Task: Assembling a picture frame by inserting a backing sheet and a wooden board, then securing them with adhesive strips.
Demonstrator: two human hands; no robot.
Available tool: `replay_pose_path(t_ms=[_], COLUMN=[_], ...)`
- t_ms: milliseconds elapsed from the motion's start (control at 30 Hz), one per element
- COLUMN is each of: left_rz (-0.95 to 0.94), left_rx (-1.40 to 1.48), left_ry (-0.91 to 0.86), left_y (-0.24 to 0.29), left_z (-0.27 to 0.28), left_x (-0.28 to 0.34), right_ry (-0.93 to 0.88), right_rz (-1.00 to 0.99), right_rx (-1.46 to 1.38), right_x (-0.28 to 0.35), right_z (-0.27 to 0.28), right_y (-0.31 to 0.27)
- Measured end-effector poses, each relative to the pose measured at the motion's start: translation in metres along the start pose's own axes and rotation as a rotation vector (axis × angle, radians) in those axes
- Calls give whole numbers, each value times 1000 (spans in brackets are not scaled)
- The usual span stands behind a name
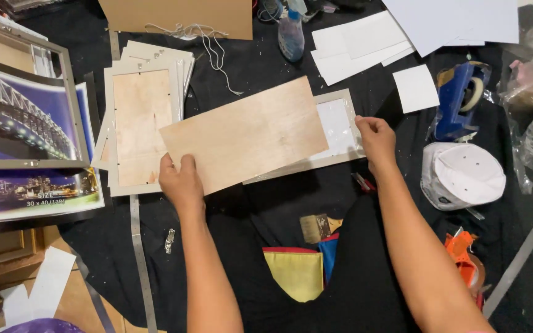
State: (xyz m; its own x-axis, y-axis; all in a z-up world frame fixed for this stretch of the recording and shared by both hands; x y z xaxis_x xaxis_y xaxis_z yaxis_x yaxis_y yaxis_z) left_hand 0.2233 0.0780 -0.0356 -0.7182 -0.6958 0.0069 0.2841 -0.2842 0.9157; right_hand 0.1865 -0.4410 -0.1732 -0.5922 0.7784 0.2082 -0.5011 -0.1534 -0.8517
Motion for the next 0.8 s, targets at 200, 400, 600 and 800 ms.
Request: replay_pose_path(t_ms=[200, 400, 600, 800], left_rz=[210, 280, 297, 293], left_rx=[-220, -304, -305, -267], left_ry=[-70, -211, -237, -227], left_y=[-73, -93, -86, -83], left_z=[-42, -82, -100, -110], left_x=[-12, -5, 7, 13], right_ry=[112, 94, 132, 128], right_rz=[112, 113, 112, 80], right_rx=[326, 453, 388, 378], right_x=[12, -3, -17, -23], right_z=[-15, -34, -37, -38], right_y=[-10, 18, 40, 48])
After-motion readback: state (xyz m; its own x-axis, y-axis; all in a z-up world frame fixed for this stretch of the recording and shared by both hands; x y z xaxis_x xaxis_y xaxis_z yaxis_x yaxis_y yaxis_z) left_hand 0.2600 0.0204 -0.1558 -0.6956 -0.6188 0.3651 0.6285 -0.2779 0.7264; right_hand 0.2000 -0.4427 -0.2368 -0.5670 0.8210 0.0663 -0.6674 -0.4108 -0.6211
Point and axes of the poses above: each hand's wrist, its own x-axis away from the middle knuckle, its own z-axis out of the back of the hand, y = z × x, the point moved 10 cm from there along -x, towards the middle knuckle, and after that the axes turned 9 degrees about y, right-handed, at the moved point
